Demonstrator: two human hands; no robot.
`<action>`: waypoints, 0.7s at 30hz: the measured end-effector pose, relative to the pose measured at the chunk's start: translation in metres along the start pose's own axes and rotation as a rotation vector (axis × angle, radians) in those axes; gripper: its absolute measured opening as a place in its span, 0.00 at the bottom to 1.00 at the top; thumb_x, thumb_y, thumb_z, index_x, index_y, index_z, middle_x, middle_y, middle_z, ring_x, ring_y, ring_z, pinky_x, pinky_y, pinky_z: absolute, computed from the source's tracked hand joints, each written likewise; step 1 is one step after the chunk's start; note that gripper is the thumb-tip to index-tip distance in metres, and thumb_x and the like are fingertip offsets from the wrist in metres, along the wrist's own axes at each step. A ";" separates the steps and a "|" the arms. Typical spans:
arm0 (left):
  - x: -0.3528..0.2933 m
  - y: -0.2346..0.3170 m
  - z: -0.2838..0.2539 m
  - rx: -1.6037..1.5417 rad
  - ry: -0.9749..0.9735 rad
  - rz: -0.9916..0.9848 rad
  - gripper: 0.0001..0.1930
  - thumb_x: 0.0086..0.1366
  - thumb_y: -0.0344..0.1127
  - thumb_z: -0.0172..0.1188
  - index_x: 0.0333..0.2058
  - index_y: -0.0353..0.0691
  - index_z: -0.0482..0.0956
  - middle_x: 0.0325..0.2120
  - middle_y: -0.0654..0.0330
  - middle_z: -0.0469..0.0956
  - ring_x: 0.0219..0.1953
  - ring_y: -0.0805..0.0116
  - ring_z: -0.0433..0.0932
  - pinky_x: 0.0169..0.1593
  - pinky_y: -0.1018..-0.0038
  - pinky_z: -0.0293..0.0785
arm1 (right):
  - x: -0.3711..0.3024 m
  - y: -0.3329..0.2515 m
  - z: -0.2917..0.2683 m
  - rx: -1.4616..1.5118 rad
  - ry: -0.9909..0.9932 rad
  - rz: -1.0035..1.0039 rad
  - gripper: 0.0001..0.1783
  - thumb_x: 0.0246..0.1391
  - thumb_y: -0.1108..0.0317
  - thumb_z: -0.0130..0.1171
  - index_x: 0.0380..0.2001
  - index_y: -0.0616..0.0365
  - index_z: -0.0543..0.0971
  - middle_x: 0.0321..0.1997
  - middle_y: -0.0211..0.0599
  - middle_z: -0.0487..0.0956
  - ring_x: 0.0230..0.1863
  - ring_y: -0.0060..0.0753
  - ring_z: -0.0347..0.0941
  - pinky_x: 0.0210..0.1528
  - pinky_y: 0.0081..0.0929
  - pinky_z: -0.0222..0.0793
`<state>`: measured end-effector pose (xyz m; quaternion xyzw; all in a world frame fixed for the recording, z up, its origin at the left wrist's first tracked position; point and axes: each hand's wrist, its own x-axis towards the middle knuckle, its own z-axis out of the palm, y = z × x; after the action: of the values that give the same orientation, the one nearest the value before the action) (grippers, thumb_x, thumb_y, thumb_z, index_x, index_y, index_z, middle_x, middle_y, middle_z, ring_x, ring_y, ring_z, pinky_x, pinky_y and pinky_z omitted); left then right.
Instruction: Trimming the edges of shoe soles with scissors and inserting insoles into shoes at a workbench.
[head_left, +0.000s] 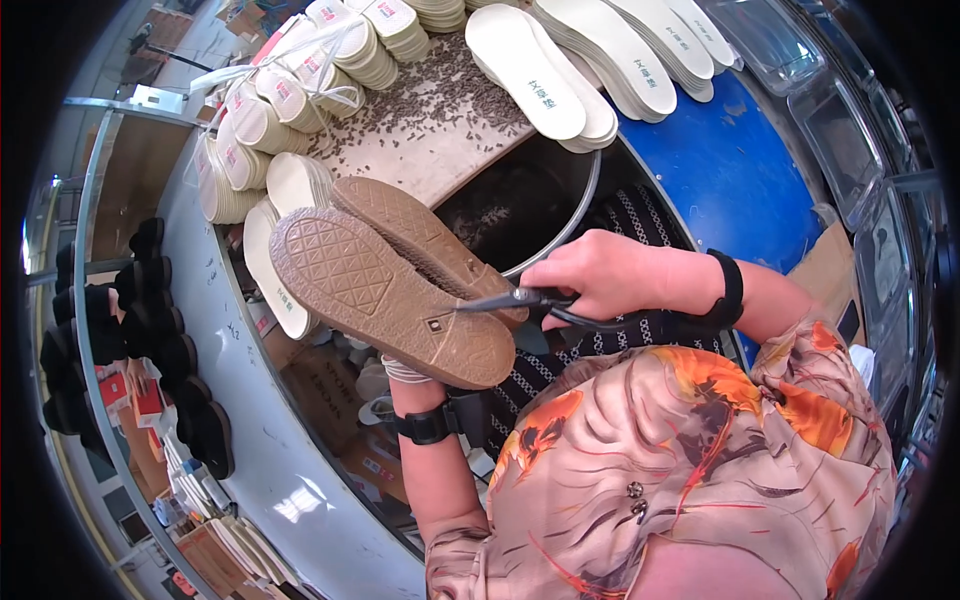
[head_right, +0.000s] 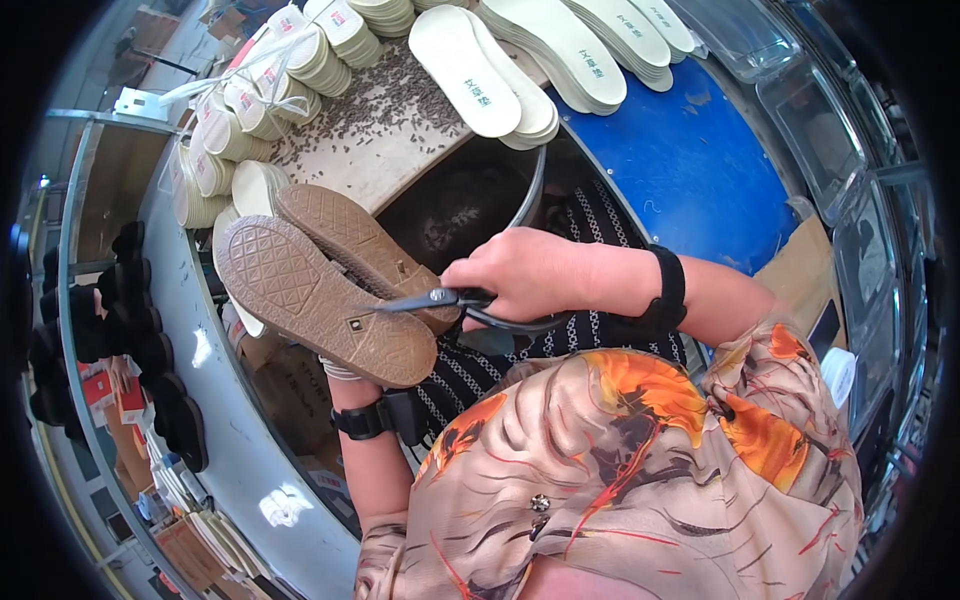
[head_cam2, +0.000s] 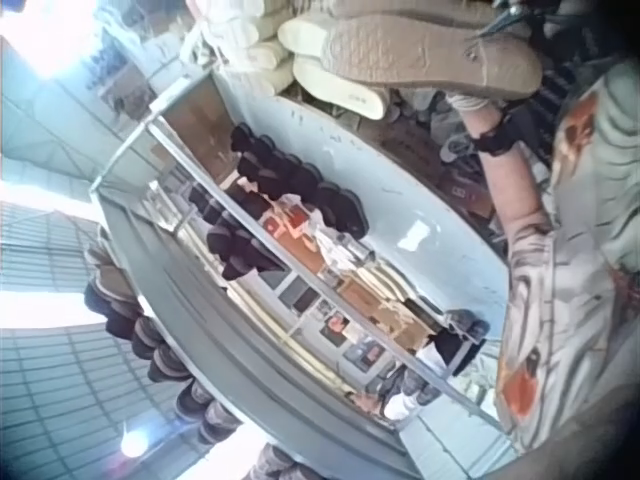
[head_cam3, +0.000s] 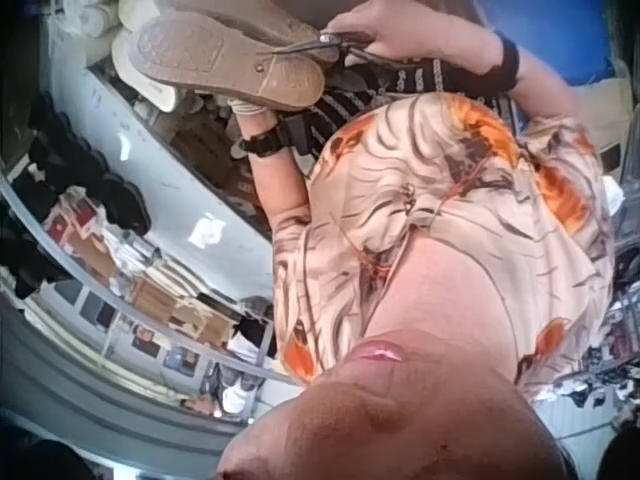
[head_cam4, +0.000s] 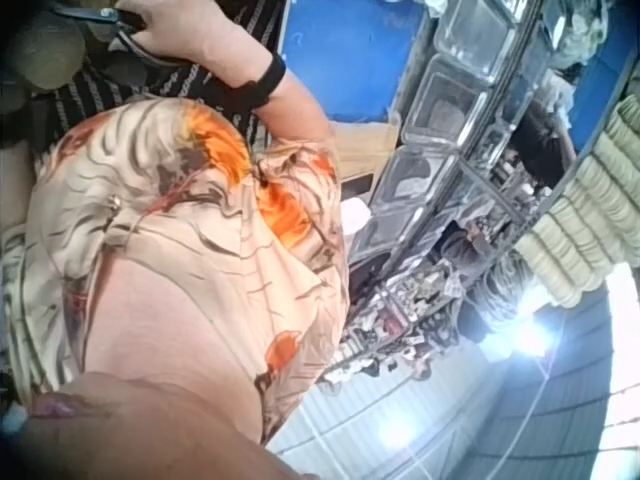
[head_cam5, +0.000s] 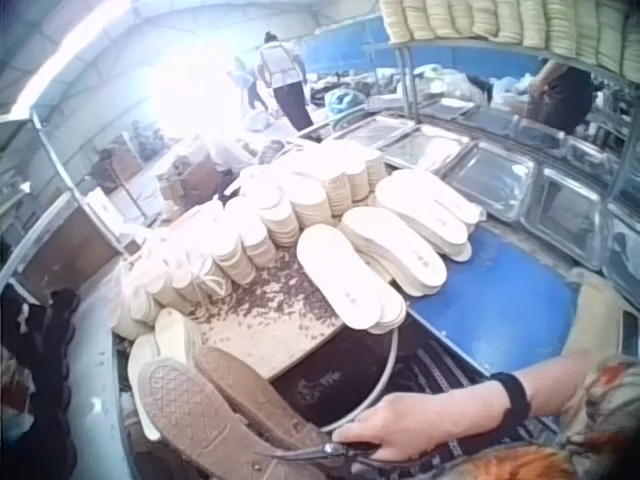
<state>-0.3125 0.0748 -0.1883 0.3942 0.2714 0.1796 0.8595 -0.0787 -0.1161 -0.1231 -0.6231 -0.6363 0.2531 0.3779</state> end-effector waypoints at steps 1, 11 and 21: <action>0.001 0.001 0.000 -0.022 -0.092 0.031 0.22 0.66 0.41 0.39 0.56 0.40 0.55 0.54 0.56 0.62 0.52 0.61 0.64 0.55 0.66 0.62 | -0.002 0.002 -0.005 0.027 0.006 0.109 0.22 0.37 0.54 0.64 0.33 0.56 0.73 0.22 0.42 0.74 0.27 0.47 0.73 0.28 0.36 0.69; 0.028 0.007 0.005 0.155 -0.144 -0.026 0.21 0.65 0.39 0.40 0.56 0.40 0.56 0.53 0.56 0.63 0.52 0.61 0.65 0.54 0.66 0.63 | -0.008 0.031 -0.028 -0.372 0.103 0.014 0.23 0.34 0.54 0.64 0.35 0.52 0.73 0.23 0.35 0.73 0.27 0.39 0.73 0.27 0.32 0.69; 0.034 0.001 0.009 0.333 -0.099 -0.048 0.21 0.65 0.37 0.41 0.55 0.39 0.57 0.52 0.57 0.64 0.51 0.62 0.65 0.54 0.67 0.63 | -0.009 0.045 -0.013 -0.198 0.082 0.003 0.22 0.38 0.58 0.64 0.36 0.56 0.73 0.21 0.38 0.73 0.23 0.40 0.72 0.25 0.31 0.68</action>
<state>-0.2804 0.0885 -0.1939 0.5327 0.2641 0.0920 0.7988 -0.0423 -0.1222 -0.1527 -0.6681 -0.6413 0.1636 0.3400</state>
